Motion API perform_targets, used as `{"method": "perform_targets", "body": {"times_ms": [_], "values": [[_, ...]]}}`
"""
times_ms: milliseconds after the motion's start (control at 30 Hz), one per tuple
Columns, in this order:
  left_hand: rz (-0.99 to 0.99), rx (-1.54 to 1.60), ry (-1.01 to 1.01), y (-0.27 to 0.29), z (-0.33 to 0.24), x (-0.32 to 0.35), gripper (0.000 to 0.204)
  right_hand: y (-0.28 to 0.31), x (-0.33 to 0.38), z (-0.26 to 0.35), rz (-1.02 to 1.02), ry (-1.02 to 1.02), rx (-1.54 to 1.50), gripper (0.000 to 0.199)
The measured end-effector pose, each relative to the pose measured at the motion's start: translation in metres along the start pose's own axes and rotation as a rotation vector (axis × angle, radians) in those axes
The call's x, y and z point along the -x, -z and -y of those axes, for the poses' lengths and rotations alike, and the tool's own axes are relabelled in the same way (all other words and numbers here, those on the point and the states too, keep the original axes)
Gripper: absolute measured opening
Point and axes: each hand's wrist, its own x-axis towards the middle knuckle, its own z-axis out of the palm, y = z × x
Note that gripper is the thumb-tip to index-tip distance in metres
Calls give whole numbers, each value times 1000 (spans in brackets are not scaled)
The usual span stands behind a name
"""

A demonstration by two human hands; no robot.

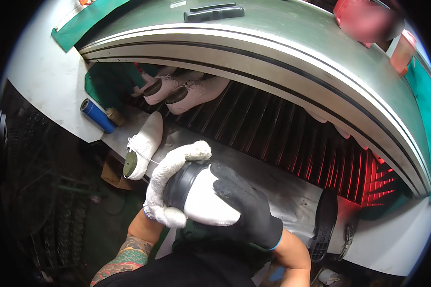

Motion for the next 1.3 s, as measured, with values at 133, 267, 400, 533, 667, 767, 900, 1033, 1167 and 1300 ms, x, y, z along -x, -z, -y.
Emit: {"method": "perform_targets", "body": {"times_ms": [133,267,400,533,667,767,900,1033,1167,1300], "values": [[-121,-79,-55,-11,-24,22,64,-3,10,22,198,-162,130,68],[-153,-41,-106,-20,-34,32,51,-10,21,31,204,40,141,49],[-172,-39,-186,-11,-16,25,45,-1,-8,23,276,116,222,53],[-229,-161,-206,-3,30,46,53,-6,-14,4,383,148,441,50],[-408,99,-34,-19,34,92,59,-31,35,-17,8,-254,131,68],[-632,340,302,-33,8,112,70,-61,106,-34,-244,-944,-750,80],[-716,444,968,-46,4,142,58,-76,122,-3,-228,-1256,-1209,81],[-481,172,938,-46,10,152,51,-53,140,-9,-38,-1378,-930,81],[-358,228,844,-19,34,122,55,-20,113,-10,197,-915,-267,80],[-327,748,604,23,65,82,96,-20,79,-1,216,-500,85,68]]}}
